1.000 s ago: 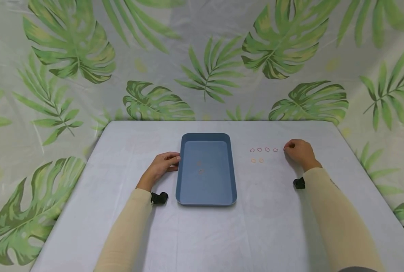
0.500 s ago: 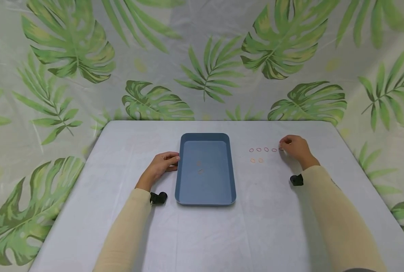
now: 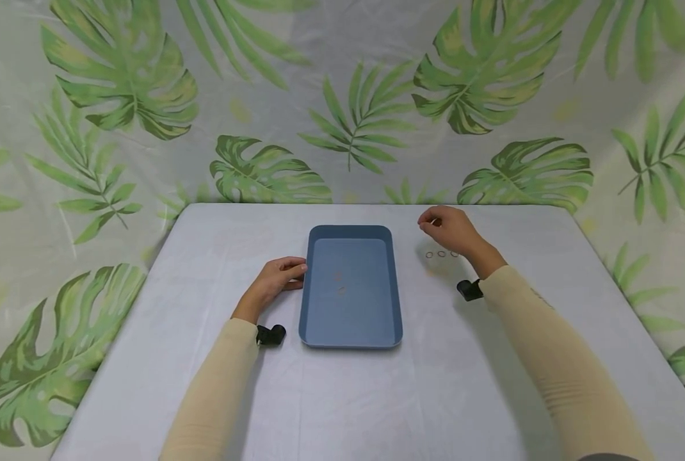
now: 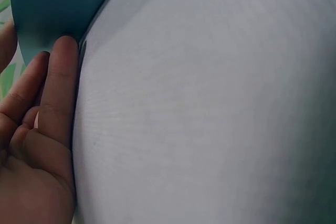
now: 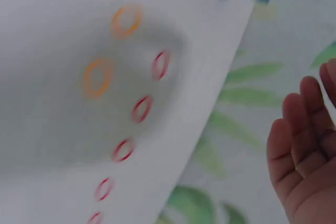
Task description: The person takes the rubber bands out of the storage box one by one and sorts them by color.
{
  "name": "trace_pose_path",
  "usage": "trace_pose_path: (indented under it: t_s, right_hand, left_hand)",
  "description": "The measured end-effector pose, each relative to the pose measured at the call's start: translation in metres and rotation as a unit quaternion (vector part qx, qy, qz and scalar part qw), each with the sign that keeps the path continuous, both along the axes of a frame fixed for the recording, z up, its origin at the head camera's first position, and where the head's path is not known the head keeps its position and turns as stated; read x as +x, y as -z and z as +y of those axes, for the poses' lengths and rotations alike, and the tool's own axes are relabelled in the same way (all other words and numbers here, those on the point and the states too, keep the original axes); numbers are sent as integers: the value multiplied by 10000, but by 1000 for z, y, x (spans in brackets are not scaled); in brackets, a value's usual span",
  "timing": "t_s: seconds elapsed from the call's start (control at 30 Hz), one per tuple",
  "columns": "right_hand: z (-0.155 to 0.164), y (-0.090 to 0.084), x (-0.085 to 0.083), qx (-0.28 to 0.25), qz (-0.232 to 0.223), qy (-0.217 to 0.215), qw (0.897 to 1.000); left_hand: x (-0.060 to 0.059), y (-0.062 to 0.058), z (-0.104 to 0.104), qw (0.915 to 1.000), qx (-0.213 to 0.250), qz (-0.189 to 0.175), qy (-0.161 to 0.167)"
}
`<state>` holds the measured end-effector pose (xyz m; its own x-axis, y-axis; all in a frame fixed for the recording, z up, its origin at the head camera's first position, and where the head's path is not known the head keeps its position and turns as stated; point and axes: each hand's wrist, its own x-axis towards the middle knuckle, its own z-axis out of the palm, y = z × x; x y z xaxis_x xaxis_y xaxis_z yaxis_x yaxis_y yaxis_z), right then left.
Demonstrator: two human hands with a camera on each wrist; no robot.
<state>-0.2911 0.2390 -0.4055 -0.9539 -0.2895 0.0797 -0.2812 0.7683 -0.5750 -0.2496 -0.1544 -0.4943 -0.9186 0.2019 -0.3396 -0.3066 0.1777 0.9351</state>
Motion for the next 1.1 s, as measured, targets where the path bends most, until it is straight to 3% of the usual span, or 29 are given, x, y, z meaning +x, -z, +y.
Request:
trace_pose_path:
  t_s: [0.33,0.63,0.83,1.1]
  right_hand:
    - [-65,-15,8,-54,335,-1287,9911]
    - [-124,-23,12,-51,34,-1715,9852]
    - [-144,-10,12,-338,172,-1693,9848]
    - [-157,21,13,252,-566,-1648,9844]
  left_hand:
    - [-1,-1,-2,10000,-43,-67,10]
    - [0,0,-2,9999,-18,-113,-74]
    - [-1,-1,-2,10000,-65,-49,-48]
    - [0,-3,0,9999,-107,-59,-35]
